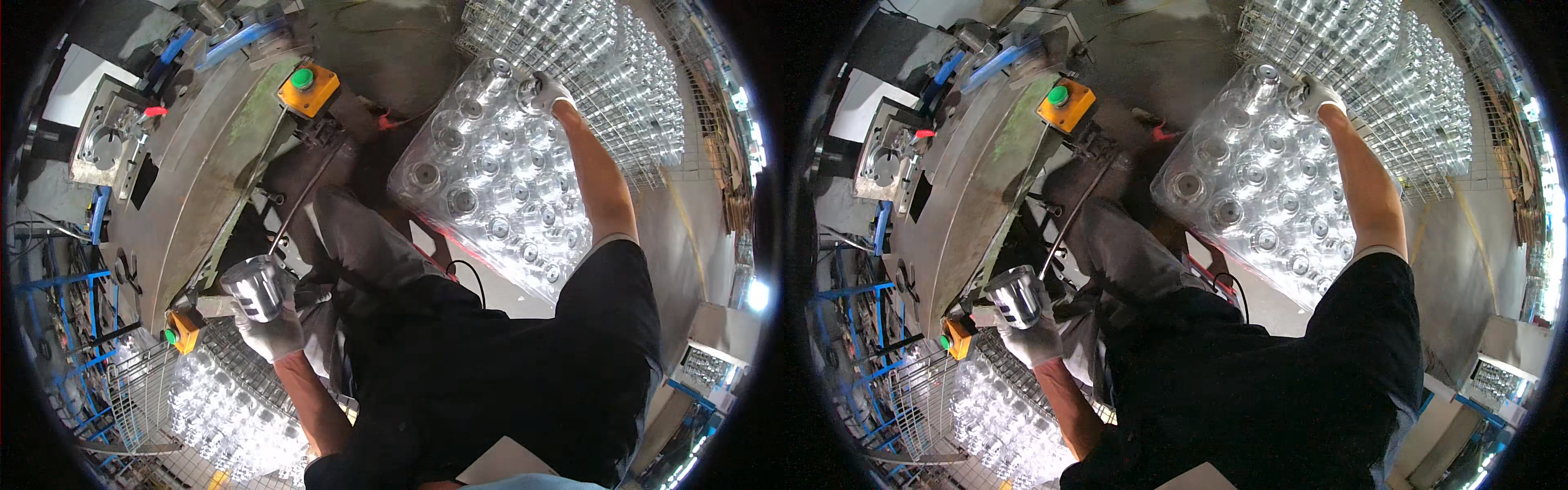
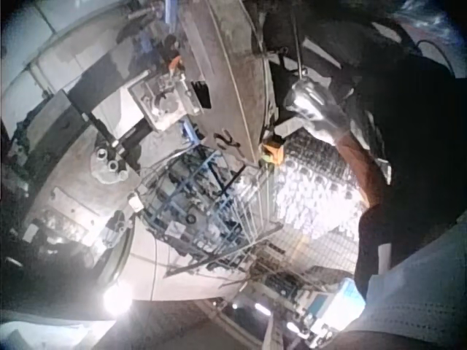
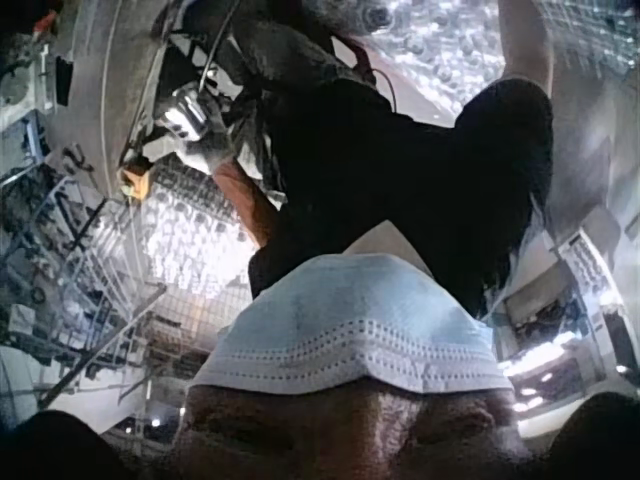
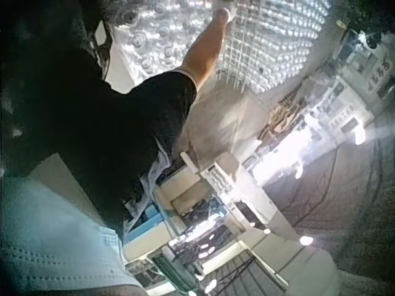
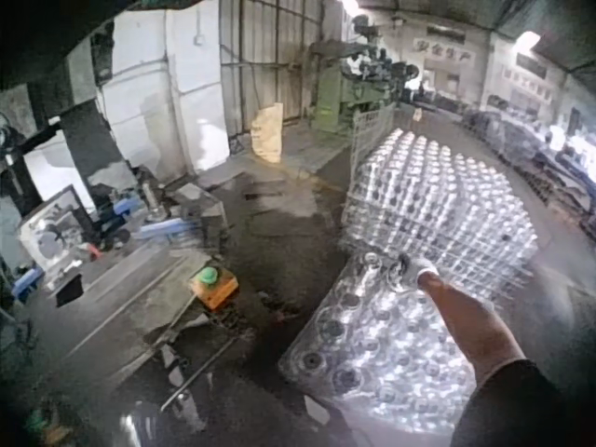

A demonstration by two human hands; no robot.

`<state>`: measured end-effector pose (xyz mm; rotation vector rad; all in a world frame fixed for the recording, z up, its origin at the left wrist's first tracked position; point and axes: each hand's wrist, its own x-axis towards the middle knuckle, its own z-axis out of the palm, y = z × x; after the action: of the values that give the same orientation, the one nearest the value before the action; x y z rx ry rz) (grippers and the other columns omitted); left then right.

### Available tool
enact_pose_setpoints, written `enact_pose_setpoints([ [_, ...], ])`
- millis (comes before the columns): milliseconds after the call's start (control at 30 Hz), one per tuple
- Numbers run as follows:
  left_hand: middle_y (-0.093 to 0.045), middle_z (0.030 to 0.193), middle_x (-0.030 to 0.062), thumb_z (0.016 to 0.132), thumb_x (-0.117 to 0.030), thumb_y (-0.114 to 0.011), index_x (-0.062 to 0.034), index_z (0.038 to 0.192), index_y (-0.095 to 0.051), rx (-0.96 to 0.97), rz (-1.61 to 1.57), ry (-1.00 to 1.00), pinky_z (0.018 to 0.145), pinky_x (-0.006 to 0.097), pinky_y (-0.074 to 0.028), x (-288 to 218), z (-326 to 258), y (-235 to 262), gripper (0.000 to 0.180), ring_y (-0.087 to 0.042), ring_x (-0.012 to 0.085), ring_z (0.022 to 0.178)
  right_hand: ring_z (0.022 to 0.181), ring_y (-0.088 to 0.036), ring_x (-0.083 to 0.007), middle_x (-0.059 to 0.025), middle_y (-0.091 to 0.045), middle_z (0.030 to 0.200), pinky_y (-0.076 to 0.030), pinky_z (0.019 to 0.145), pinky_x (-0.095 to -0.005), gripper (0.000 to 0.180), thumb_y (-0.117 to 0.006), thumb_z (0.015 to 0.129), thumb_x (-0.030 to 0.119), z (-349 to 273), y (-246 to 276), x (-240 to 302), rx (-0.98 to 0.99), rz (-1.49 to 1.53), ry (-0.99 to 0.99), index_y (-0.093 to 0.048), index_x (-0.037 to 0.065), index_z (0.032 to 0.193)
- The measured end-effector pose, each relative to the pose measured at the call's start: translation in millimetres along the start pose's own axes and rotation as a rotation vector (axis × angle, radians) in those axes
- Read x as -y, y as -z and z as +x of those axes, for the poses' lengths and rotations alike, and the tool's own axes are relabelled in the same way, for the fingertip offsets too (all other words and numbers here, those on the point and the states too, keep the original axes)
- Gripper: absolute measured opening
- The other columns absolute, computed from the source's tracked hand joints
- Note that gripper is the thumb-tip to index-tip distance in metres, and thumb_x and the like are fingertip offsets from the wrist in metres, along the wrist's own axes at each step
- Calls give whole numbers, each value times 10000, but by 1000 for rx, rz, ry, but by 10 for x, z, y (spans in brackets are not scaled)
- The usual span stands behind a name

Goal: The person is using a press machine to form metal parts.

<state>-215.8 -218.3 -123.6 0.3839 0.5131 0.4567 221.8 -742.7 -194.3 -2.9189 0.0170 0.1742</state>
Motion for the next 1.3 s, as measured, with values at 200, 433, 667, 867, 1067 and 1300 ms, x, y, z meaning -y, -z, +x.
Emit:
enact_pose_setpoints([
  [200,-551,1129,139,841,-206,-568,-12,1088,-533,-99,31,-192,863,499,-486,-136,-90,-99,316,-550,313,1036,945,-601,-250,-160,-624,1058,-466,812,-352,627,-684,678,202,198,-250,-79,123,151,178,-489,-8,1236],
  [433,-539,1225,95,922,-302,-474,-90,1281,-451,37,-38,-260,962,502,-410,-452,-38,-48,417,-535,275,1066,956,-604,-261,-166,-625,1073,-465,822,-370,580,-678,697,196,430,-382,-187,31,59,171,-516,10,1222],
  [667,-275,1469,123,930,-259,-468,-109,1397,-325,354,-40,-231,1065,547,-276,-552,-21,-31,511,-317,277,1328,968,-606,-272,-172,-627,1088,-463,832,-388,533,-672,717,190,712,-447,-559,-9,-115,16,-544,28,1209],
  [867,-313,1453,109,933,-262,-446,-116,1393,-333,226,-12,-246,1101,534,-198,-571,62,147,495,-289,265,1344,942,-627,-270,-170,-647,1056,-475,794,-389,526,-681,681,173,546,-234,-220,77,-51,-7,-575,69,1186],
  [1067,-319,1449,107,936,-264,-439,-110,1389,-336,362,12,-237,1105,521,-197,-528,85,62,490,-296,274,1339,967,-619,-263,-170,-639,1069,-481,792,-359,549,-703,627,168,539,-365,-289,154,3,47,-593,48,1151],
  [1300,-536,1237,45,925,-314,-476,-167,1287,-462,-28,75,-184,992,525,-388,-611,-6,-76,391,-493,240,1167,976,-613,-326,-190,-604,1136,-486,807,-406,636,-706,708,199,553,-631,-459,67,27,169,-468,112,1291],
])
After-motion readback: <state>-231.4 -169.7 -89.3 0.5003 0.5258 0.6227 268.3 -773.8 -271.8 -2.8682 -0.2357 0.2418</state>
